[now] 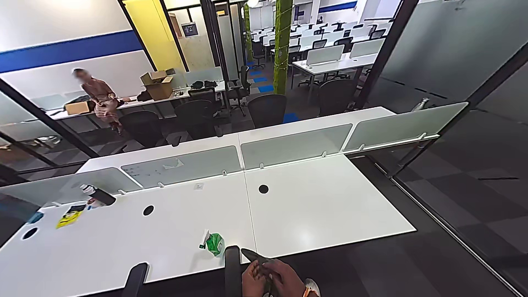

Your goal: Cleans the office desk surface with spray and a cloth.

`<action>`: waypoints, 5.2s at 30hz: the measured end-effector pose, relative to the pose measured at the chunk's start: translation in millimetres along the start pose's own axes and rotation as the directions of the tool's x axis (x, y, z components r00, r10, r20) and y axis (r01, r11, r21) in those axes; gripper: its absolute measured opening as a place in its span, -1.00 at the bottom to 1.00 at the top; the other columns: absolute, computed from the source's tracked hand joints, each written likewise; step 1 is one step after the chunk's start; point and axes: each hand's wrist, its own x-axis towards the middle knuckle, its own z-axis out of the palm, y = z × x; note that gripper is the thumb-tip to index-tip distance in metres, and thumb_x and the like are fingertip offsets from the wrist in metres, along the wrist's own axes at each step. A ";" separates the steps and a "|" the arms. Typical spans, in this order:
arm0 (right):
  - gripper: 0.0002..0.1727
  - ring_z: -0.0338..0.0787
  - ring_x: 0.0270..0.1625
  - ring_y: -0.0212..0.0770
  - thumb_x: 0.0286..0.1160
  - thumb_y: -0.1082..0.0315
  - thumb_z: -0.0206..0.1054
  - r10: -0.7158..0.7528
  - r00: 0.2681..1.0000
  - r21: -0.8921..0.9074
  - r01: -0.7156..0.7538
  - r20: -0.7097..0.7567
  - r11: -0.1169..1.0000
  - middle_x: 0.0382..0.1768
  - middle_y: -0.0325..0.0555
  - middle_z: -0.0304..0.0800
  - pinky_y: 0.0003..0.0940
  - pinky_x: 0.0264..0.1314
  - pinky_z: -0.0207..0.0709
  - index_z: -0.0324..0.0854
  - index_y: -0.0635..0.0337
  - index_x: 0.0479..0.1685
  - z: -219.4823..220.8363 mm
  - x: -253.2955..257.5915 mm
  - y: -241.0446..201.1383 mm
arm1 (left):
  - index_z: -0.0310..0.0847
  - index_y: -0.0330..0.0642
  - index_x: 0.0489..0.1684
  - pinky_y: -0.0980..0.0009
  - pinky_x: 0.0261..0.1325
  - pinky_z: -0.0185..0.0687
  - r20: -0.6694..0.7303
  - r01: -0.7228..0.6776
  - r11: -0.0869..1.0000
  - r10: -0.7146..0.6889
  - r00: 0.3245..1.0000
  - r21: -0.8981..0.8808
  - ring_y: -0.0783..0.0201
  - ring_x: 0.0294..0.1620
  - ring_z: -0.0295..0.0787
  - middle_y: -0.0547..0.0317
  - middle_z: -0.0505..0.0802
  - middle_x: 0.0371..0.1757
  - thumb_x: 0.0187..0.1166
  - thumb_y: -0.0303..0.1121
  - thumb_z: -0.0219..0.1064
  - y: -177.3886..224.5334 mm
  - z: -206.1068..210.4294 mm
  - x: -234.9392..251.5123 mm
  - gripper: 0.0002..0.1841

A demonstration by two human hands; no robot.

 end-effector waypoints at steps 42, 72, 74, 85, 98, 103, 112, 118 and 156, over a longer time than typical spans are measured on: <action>-0.74 0.81 0.25 0.05 0.48 0.37 0.44 -0.129 0.988 -0.075 0.136 0.088 0.988 0.09 0.17 0.84 -0.07 0.48 0.60 0.78 0.29 0.08 -0.9 10.9 -7.7 | 0.27 -0.45 0.68 -0.04 0.16 0.76 -0.046 0.056 0.986 -0.064 0.997 -0.159 -0.18 0.20 0.77 -0.49 0.71 0.33 0.27 -0.74 0.48 -5.1 -8.1 3.3 -0.18; -0.85 0.82 0.12 -0.05 0.47 0.38 0.40 -0.493 0.868 -0.104 0.497 0.058 0.862 -0.05 -0.05 0.88 -0.11 0.30 0.66 0.80 0.13 -0.08 -40.8 2.9 -7.9 | 0.70 -0.43 0.14 0.11 -0.09 0.68 -0.165 0.254 0.967 -0.246 0.955 0.029 0.12 -0.24 0.71 -0.15 0.81 -0.15 0.73 -0.32 0.26 -59.1 -52.6 22.9 -0.70; -0.86 0.81 0.11 -0.10 0.48 0.36 0.39 -0.493 0.870 -0.106 0.492 0.016 0.864 -0.07 -0.09 0.87 -0.17 0.30 0.65 0.79 0.10 -0.08 -42.8 6.1 -2.6 | 0.71 -0.45 0.10 0.10 -0.04 0.72 -0.162 0.254 0.967 -0.247 0.955 0.022 0.11 -0.23 0.75 -0.16 0.83 -0.16 0.74 -0.32 0.24 -55.5 -54.7 19.2 -0.69; -0.71 0.82 0.18 -0.03 0.50 0.35 0.33 -0.337 0.941 -0.258 0.323 -0.014 0.911 0.03 -0.05 0.88 -0.09 0.34 0.67 0.79 0.08 0.14 -58.8 9.8 2.1 | 0.82 -0.29 -0.11 0.04 -0.02 0.78 -0.136 -0.022 0.944 0.071 0.988 0.329 0.11 -0.22 0.86 -0.04 0.90 -0.20 0.39 -0.53 0.44 -38.6 -73.0 11.3 -0.83; -0.80 0.82 0.16 -0.06 0.48 0.29 0.33 -0.160 0.974 -0.316 0.102 -0.162 0.943 0.00 -0.11 0.88 -0.11 0.31 0.66 0.81 0.05 -0.04 -74.7 7.3 17.7 | 0.79 -0.27 0.00 0.21 -0.08 0.82 0.001 -0.266 0.892 0.285 0.959 0.366 0.26 -0.26 0.87 0.05 0.93 -0.15 0.44 -0.51 0.40 -1.6 -82.2 10.7 -0.79; -0.80 0.83 0.09 -0.10 0.47 0.30 0.35 -0.121 0.970 -0.277 0.059 -0.211 0.959 -0.06 -0.12 0.88 -0.15 0.28 0.68 0.81 0.04 -0.02 -78.8 7.5 20.7 | 0.68 -0.37 0.17 0.22 0.02 0.90 0.099 -0.300 0.908 0.284 0.954 0.292 0.22 -0.16 0.93 -0.05 0.92 -0.04 0.30 -0.61 0.48 4.6 -81.7 11.6 -0.60; -0.66 0.81 0.17 -0.02 0.47 0.32 0.29 -0.073 0.977 -0.283 0.014 -0.200 0.959 0.05 -0.04 0.88 -0.11 0.34 0.65 0.81 0.07 0.17 -79.2 10.0 26.5 | 0.84 -0.26 0.07 0.16 0.09 0.80 0.141 -0.422 0.737 0.414 0.899 0.528 0.18 -0.14 0.87 -0.03 0.91 -0.05 0.46 -0.42 0.46 1.7 -79.9 26.7 -0.74; -0.75 0.79 0.20 -0.04 0.50 0.25 0.28 -0.012 0.982 -0.305 -0.047 -0.187 0.951 0.05 -0.08 0.87 -0.09 0.33 0.65 0.81 0.04 0.00 -87.1 7.1 31.4 | 0.86 -0.20 -0.11 0.21 0.05 0.79 0.146 -0.485 0.701 0.486 0.861 0.523 0.22 -0.14 0.82 0.03 0.88 -0.10 0.44 -0.42 0.47 3.7 -71.3 32.8 -0.84; -0.59 0.68 0.47 0.26 0.65 0.17 0.24 0.493 0.803 -0.524 -0.276 0.335 0.806 0.39 0.15 0.73 0.37 0.41 0.53 0.69 0.04 0.40 -138.6 77.0 200.6 | 0.67 -0.16 0.37 -0.13 0.48 0.57 0.092 0.061 0.423 -0.334 0.938 0.904 -0.07 0.42 0.70 -0.11 0.79 0.34 0.60 -0.21 0.32 -49.3 9.6 130.4 -0.59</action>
